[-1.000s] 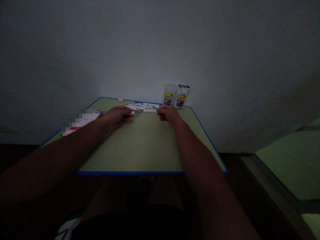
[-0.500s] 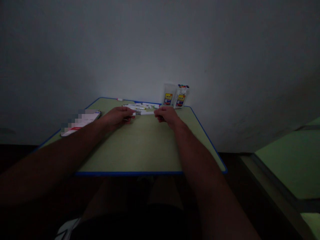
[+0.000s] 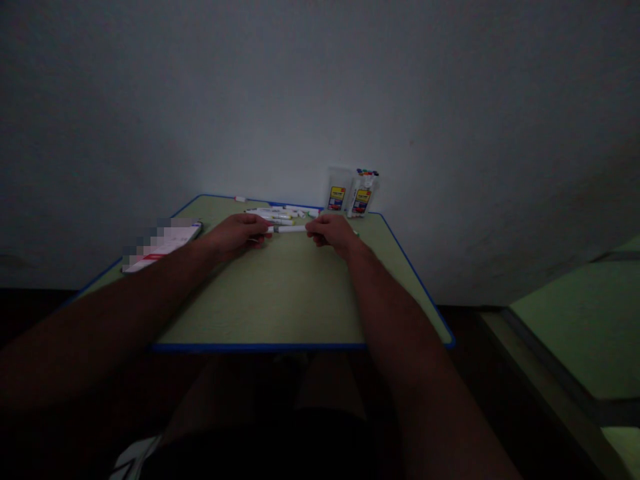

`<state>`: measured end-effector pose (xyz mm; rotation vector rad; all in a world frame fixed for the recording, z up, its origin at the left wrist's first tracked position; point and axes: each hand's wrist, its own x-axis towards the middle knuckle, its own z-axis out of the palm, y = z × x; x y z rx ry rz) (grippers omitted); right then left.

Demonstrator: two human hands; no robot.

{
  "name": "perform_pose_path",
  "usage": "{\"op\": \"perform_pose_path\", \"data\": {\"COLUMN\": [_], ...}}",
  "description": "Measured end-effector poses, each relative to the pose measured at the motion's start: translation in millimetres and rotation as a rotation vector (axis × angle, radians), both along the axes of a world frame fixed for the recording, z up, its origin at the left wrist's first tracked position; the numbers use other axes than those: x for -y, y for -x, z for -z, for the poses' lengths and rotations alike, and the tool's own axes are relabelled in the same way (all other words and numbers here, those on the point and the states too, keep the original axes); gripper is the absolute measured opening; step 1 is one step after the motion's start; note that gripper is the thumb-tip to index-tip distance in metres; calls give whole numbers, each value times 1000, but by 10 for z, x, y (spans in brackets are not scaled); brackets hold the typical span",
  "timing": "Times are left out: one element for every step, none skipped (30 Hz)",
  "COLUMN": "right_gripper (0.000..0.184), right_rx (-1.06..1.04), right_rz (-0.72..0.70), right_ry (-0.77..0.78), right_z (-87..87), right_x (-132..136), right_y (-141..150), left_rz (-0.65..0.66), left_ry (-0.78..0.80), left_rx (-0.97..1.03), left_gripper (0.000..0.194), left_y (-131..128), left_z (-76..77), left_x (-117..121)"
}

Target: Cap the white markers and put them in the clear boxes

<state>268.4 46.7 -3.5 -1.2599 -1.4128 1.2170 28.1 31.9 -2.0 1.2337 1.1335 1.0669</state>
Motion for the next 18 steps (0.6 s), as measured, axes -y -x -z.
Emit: {"op": "perform_pose_path", "data": {"right_gripper": [13, 13, 13, 13, 13, 13, 13, 13, 13, 14, 15, 16, 16, 16, 16, 16, 16, 16], "right_rx": [3, 6, 9, 10, 11, 10, 8, 5, 2, 0, -1, -1, -1, 1, 5, 12, 20, 27], "right_rz": [-2, -5, -9, -16, -23, -30, -36, -40, -42, -43, -42, -43, -44, -45, -47, -46, -43, -39], "right_ry": [1, 1, 0, -3, -5, -6, -4, -3, -2, -2, -3, -4, -7, -10, -12, -13, -15, -17], "right_z": [1, 3, 4, 6, 8, 10, 13, 15, 16, 18, 20, 22, 25, 28, 32, 36, 40, 44], "right_x": [1, 2, 3, 3, 3, 3, 2, 0, -1, -2, -3, -3, -3, -3, -4, -5, -6, -8], "right_y": [1, 2, 3, 3, 3, 3, 3, 2, 2, 2, 2, 2, 2, 1, 1, 1, 2, 3], "left_rz": [8, 14, 19, 23, 25, 24, 23, 21, 22, 23, 26, 28, 29, 28, 25, 23, 23, 24], "left_ry": [-5, -12, -19, -23, -24, -24, -23, -22, -23, -26, -29, -31, -32, -31, -29, -25, -19, -16], "left_rx": [4, 6, 7, 6, 4, 2, -1, -2, -1, 0, 2, 1, -2, -5, -8, -10, -8, -5], "left_gripper": [12, 12, 12, 12, 11, 11, 10, 10, 9, 9, 8, 7, 6, 5, 5, 5, 5, 5], "left_y": [2, 4, 7, 9, 11, 13, 14, 15, 16, 18, 19, 20, 20, 20, 20, 19, 17, 16], "left_z": [8, 16, 25, 33, 39, 45, 48, 50, 52, 53, 53, 53, 52, 51, 49, 48, 46, 45], "left_x": [-7, -14, -22, -28, -32, -36, -37, -38, -38, -38, -38, -38, -37, -37, -36, -36, -37, -38]}}
